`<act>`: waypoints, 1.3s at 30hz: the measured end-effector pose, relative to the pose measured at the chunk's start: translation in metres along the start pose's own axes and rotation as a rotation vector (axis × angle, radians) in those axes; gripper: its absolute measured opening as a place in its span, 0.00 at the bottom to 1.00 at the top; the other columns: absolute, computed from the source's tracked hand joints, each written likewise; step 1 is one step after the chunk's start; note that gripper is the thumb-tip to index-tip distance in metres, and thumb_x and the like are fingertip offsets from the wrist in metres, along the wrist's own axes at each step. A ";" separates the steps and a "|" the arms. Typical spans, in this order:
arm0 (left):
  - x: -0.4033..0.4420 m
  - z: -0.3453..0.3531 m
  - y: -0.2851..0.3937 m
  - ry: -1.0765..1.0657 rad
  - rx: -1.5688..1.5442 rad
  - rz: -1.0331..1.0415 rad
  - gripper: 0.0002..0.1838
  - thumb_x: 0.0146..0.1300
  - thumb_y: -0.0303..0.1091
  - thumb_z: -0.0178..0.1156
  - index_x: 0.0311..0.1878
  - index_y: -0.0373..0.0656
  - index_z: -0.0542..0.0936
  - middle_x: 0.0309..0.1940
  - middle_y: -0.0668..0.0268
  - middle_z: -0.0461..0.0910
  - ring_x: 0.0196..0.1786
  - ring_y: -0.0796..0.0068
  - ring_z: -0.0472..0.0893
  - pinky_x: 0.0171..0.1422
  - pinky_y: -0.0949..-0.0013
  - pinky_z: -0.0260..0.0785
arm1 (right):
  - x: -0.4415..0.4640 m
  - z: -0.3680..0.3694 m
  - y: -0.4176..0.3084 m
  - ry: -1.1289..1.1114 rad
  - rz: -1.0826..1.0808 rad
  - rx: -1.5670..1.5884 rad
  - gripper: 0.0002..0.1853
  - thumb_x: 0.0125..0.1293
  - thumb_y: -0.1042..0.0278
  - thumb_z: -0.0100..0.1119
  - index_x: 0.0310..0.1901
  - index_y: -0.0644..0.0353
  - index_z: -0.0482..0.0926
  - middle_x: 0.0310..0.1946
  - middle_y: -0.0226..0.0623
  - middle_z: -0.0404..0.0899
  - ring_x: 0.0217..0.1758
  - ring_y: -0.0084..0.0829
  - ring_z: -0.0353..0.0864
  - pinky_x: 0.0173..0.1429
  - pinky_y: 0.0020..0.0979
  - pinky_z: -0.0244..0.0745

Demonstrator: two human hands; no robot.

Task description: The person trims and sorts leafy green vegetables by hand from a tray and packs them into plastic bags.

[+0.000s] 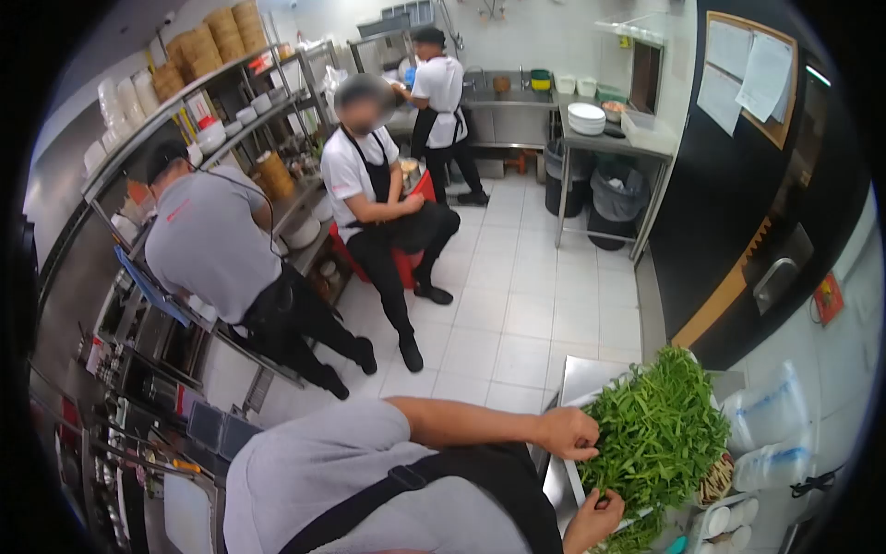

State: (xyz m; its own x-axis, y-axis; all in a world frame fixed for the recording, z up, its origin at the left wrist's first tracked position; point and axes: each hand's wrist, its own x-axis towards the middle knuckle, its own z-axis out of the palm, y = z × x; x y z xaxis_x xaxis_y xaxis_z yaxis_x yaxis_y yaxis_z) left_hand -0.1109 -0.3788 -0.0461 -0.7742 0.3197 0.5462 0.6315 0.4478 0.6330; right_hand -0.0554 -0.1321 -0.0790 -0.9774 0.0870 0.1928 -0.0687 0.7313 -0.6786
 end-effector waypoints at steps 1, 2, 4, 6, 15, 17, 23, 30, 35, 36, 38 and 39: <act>0.000 -0.004 -0.001 -0.020 -0.013 -0.011 0.17 0.60 0.38 0.68 0.20 0.44 0.73 0.19 0.65 0.73 0.25 0.59 0.78 0.28 0.56 0.68 | 0.000 -0.003 -0.002 0.013 0.007 0.002 0.15 0.61 0.71 0.71 0.46 0.69 0.80 0.27 0.36 0.70 0.27 0.31 0.65 0.35 0.35 0.68; -0.002 0.000 -0.006 -0.024 0.031 -0.012 0.17 0.60 0.38 0.68 0.21 0.44 0.74 0.19 0.65 0.74 0.25 0.59 0.78 0.28 0.56 0.68 | -0.001 -0.003 -0.006 0.025 0.012 0.013 0.14 0.62 0.71 0.70 0.45 0.69 0.80 0.27 0.35 0.70 0.27 0.30 0.65 0.35 0.35 0.68; -0.002 -0.007 0.001 -0.023 0.000 -0.053 0.17 0.60 0.39 0.68 0.21 0.44 0.74 0.19 0.65 0.74 0.24 0.59 0.78 0.27 0.56 0.68 | -0.006 -0.003 -0.018 0.107 0.012 0.151 0.14 0.67 0.66 0.69 0.45 0.67 0.78 0.28 0.33 0.67 0.28 0.27 0.65 0.34 0.33 0.67; -0.001 -0.008 0.004 -0.008 -0.019 -0.049 0.17 0.60 0.39 0.68 0.21 0.44 0.74 0.19 0.65 0.74 0.23 0.60 0.78 0.27 0.57 0.68 | -0.010 -0.017 -0.036 0.100 0.120 0.167 0.16 0.69 0.62 0.69 0.45 0.65 0.76 0.28 0.32 0.67 0.29 0.26 0.64 0.34 0.32 0.66; 0.118 -0.230 -0.003 0.903 0.160 -0.068 0.07 0.70 0.29 0.57 0.44 0.35 0.79 0.25 0.64 0.79 0.26 0.80 0.73 0.31 0.73 0.66 | -0.005 -0.004 -0.034 0.147 0.068 0.298 0.10 0.71 0.69 0.66 0.44 0.67 0.77 0.33 0.33 0.73 0.34 0.25 0.67 0.39 0.30 0.69; 0.146 -0.288 0.008 0.886 0.221 0.081 0.11 0.74 0.28 0.52 0.51 0.33 0.79 0.27 0.64 0.79 0.26 0.79 0.74 0.31 0.76 0.67 | -0.004 -0.007 -0.040 0.074 0.185 0.351 0.13 0.70 0.68 0.67 0.49 0.69 0.81 0.40 0.38 0.81 0.41 0.27 0.76 0.45 0.28 0.73; 0.107 -0.113 0.053 0.231 -0.249 0.082 0.06 0.69 0.24 0.61 0.43 0.33 0.85 0.34 0.64 0.87 0.29 0.82 0.78 0.36 0.75 0.71 | 0.003 -0.038 -0.046 0.059 0.372 0.683 0.15 0.75 0.62 0.61 0.55 0.64 0.79 0.28 0.30 0.78 0.28 0.19 0.71 0.33 0.25 0.67; 0.011 0.011 0.024 -0.166 -0.310 -0.330 0.05 0.63 0.28 0.70 0.35 0.37 0.87 0.22 0.67 0.82 0.20 0.84 0.73 0.24 0.76 0.63 | 0.009 -0.058 -0.068 -0.084 0.120 -0.025 0.07 0.62 0.68 0.69 0.34 0.63 0.85 0.33 0.40 0.83 0.33 0.38 0.80 0.40 0.36 0.75; 0.012 0.014 0.019 -0.111 -0.299 -0.314 0.05 0.62 0.28 0.70 0.33 0.36 0.86 0.21 0.68 0.81 0.19 0.85 0.72 0.23 0.77 0.62 | 0.026 -0.058 -0.067 -0.208 0.194 0.061 0.09 0.59 0.67 0.71 0.34 0.65 0.84 0.29 0.38 0.82 0.29 0.34 0.78 0.37 0.35 0.73; 0.011 0.015 0.018 -0.100 -0.302 -0.314 0.05 0.62 0.28 0.70 0.32 0.36 0.86 0.21 0.68 0.81 0.19 0.86 0.72 0.23 0.77 0.61 | 0.027 -0.064 -0.066 -0.199 0.222 0.159 0.09 0.59 0.67 0.71 0.34 0.65 0.84 0.28 0.36 0.81 0.28 0.31 0.76 0.36 0.33 0.72; 0.008 0.015 0.018 -0.122 -0.321 -0.308 0.05 0.63 0.27 0.70 0.35 0.36 0.86 0.21 0.71 0.80 0.21 0.88 0.71 0.25 0.78 0.60 | 0.030 -0.071 -0.061 -0.202 0.297 0.379 0.09 0.62 0.67 0.71 0.33 0.64 0.84 0.24 0.26 0.78 0.25 0.18 0.68 0.32 0.25 0.66; 0.009 0.014 0.019 -0.137 -0.330 -0.303 0.04 0.64 0.27 0.70 0.36 0.36 0.85 0.22 0.72 0.80 0.22 0.90 0.70 0.25 0.79 0.60 | 0.033 -0.071 -0.056 -0.192 0.297 0.424 0.08 0.63 0.67 0.71 0.34 0.64 0.84 0.24 0.25 0.78 0.25 0.16 0.67 0.32 0.24 0.65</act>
State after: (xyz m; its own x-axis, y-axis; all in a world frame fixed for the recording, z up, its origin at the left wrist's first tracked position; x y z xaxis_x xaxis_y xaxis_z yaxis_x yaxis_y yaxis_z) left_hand -0.1060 -0.3557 -0.0369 -0.9103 0.3325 0.2465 0.3386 0.2557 0.9055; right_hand -0.0692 -0.1224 0.0160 -0.9833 0.0936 -0.1564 0.1797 0.3543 -0.9177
